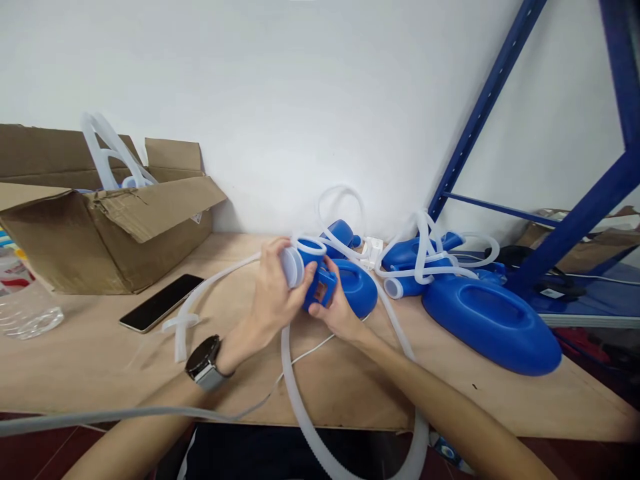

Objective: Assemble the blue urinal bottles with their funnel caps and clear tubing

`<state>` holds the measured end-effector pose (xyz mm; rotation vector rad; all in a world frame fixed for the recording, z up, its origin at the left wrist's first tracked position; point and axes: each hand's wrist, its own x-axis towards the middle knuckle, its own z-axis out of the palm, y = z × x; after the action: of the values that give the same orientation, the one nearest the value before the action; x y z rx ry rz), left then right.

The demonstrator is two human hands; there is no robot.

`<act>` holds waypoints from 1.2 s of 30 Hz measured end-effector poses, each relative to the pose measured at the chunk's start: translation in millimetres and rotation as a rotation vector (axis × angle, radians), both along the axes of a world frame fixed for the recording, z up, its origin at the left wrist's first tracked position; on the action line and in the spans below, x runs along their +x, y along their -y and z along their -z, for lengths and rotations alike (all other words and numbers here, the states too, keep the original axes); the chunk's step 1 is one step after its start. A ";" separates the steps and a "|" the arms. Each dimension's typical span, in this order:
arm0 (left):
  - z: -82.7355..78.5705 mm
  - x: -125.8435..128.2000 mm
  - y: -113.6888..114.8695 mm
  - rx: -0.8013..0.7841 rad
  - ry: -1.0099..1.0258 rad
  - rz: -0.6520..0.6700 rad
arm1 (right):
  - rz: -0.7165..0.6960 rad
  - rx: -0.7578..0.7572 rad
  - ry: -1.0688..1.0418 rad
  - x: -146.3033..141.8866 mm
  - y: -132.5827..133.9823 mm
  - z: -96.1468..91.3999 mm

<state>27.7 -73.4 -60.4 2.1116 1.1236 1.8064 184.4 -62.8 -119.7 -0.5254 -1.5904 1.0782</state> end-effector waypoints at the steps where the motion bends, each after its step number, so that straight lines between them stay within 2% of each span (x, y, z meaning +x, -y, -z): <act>1: 3.8 4.2 1.0 -0.014 -0.014 0.055 | 0.048 -0.032 -0.031 1.3 0.1 0.7; 3: 8.4 6.1 -2.7 -0.054 -0.006 0.126 | 0.082 -0.066 -0.022 9.0 0.2 -3.0; 7: 3.2 -8.2 -20.3 -0.173 0.060 0.219 | -0.055 -0.129 0.037 27.6 -0.6 -16.2; 10: -8.2 -24.0 -28.8 -0.272 -0.075 0.386 | -0.143 -0.188 0.041 33.4 -1.5 -20.3; 13: -16.5 -34.8 -29.5 -0.284 -0.269 0.494 | -0.157 -0.190 0.074 34.7 -1.4 -20.6; 17: -15.2 -33.3 -25.3 -0.187 -0.421 0.537 | -0.143 -0.224 0.092 33.3 -1.0 -16.6; 22: -4.8 -17.3 -19.8 -0.022 -0.368 0.520 | -0.037 -0.271 -0.067 29.1 -1.4 -9.3; 25: -7.0 -13.1 -14.4 0.052 -0.378 0.512 | 0.001 -0.290 -0.079 30.1 -2.1 -10.5; 27: -13.5 -14.7 -9.8 0.062 -0.425 0.518 | -0.013 -0.278 -0.026 32.2 -1.9 -12.8; 32: -30.0 -24.6 -0.1 -0.013 -0.593 0.628 | -0.083 -0.290 0.100 35.3 3.6 -15.1; 36: -26.5 -24.6 -0.4 0.004 -0.546 0.636 | -0.148 -0.291 0.147 36.1 -1.1 -15.2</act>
<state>3.1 -73.0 -33.9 2.6323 0.4095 0.9808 220.5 -61.7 -104.5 -0.7024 -1.6280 1.4224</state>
